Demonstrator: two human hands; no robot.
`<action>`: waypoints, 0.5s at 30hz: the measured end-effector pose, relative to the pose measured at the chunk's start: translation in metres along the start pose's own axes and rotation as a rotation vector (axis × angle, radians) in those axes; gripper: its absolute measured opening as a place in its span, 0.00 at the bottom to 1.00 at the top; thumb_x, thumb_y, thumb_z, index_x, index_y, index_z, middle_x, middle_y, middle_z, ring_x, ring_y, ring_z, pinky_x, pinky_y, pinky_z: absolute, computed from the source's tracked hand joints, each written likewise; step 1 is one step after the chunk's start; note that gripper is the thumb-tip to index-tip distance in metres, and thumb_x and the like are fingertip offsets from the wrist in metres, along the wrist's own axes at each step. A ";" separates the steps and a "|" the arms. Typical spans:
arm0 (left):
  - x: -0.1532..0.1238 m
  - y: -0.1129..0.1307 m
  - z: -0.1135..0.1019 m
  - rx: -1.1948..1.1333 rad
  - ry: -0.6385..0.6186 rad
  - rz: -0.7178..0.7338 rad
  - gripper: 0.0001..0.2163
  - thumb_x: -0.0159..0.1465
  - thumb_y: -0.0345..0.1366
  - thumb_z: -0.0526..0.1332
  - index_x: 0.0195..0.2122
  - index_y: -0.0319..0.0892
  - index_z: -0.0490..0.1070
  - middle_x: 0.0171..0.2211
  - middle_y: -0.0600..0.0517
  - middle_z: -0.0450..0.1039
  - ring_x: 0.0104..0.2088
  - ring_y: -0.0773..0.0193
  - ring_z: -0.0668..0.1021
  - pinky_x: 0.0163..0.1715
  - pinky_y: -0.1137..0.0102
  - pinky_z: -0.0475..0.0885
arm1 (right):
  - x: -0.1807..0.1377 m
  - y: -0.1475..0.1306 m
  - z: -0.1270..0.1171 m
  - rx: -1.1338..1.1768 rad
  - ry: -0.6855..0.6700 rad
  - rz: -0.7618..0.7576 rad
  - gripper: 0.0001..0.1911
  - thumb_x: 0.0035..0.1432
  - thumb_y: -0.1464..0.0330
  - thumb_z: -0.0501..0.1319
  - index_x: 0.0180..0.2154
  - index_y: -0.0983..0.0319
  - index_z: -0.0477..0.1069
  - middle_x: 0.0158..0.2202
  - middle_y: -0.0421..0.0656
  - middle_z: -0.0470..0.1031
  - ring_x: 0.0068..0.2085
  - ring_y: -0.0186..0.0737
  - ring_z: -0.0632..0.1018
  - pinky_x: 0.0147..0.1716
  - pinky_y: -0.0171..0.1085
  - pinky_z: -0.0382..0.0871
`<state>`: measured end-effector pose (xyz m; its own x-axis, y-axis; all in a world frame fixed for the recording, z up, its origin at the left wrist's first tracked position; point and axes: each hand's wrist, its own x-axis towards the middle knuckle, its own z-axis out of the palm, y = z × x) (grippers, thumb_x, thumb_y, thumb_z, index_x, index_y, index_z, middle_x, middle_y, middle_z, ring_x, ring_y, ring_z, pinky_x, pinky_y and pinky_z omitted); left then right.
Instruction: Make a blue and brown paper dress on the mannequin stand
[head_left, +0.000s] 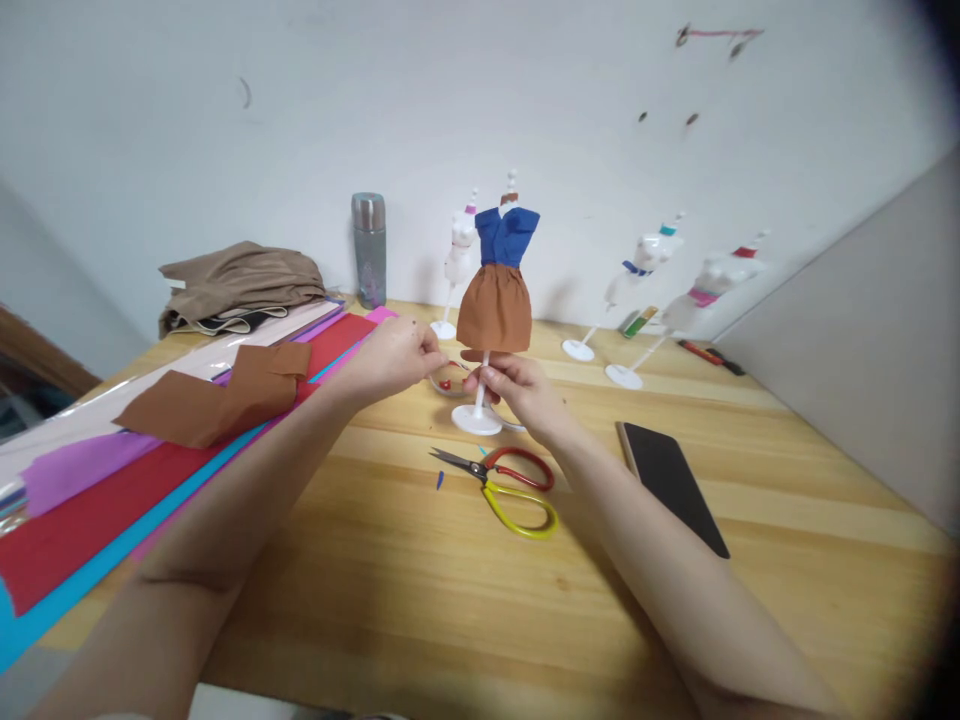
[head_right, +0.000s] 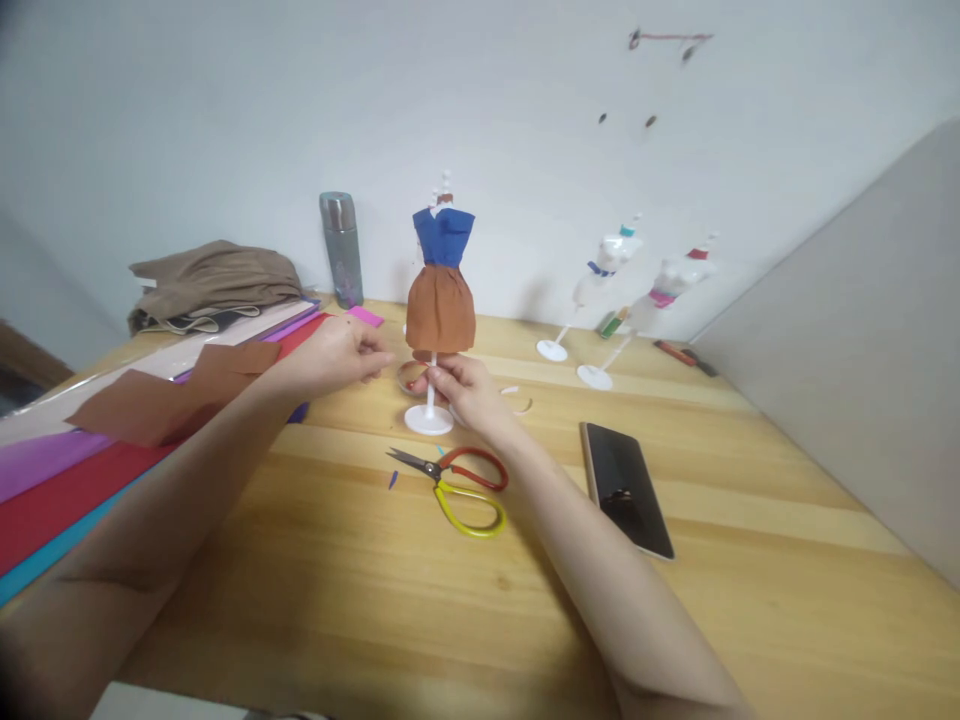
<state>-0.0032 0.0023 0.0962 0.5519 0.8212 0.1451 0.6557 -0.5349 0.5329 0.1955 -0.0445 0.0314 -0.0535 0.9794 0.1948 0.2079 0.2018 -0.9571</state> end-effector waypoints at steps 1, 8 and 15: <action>0.000 -0.001 0.000 -0.031 -0.003 -0.011 0.14 0.61 0.34 0.58 0.18 0.39 0.68 0.16 0.54 0.67 0.20 0.69 0.67 0.24 0.70 0.58 | 0.000 0.000 0.001 0.002 -0.003 -0.003 0.16 0.53 0.55 0.65 0.34 0.61 0.77 0.28 0.43 0.79 0.25 0.35 0.69 0.27 0.37 0.65; 0.004 0.001 0.014 -0.716 -0.191 -0.173 0.13 0.65 0.33 0.58 0.23 0.38 0.72 0.18 0.54 0.67 0.17 0.74 0.65 0.19 0.75 0.58 | 0.003 0.005 0.000 -0.017 -0.022 -0.050 0.18 0.55 0.52 0.63 0.32 0.61 0.77 0.24 0.43 0.75 0.24 0.36 0.68 0.26 0.37 0.62; 0.003 0.014 0.040 -1.477 -0.308 -0.414 0.15 0.72 0.34 0.53 0.27 0.37 0.69 0.18 0.58 0.58 0.15 0.78 0.56 0.15 0.79 0.49 | 0.007 0.009 -0.001 -0.063 -0.001 -0.096 0.16 0.53 0.53 0.62 0.25 0.59 0.68 0.20 0.38 0.67 0.23 0.35 0.65 0.25 0.37 0.59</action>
<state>0.0285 -0.0108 0.0708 0.6693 0.6864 -0.2842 -0.1821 0.5224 0.8330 0.1980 -0.0360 0.0247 -0.0775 0.9556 0.2844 0.2623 0.2948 -0.9189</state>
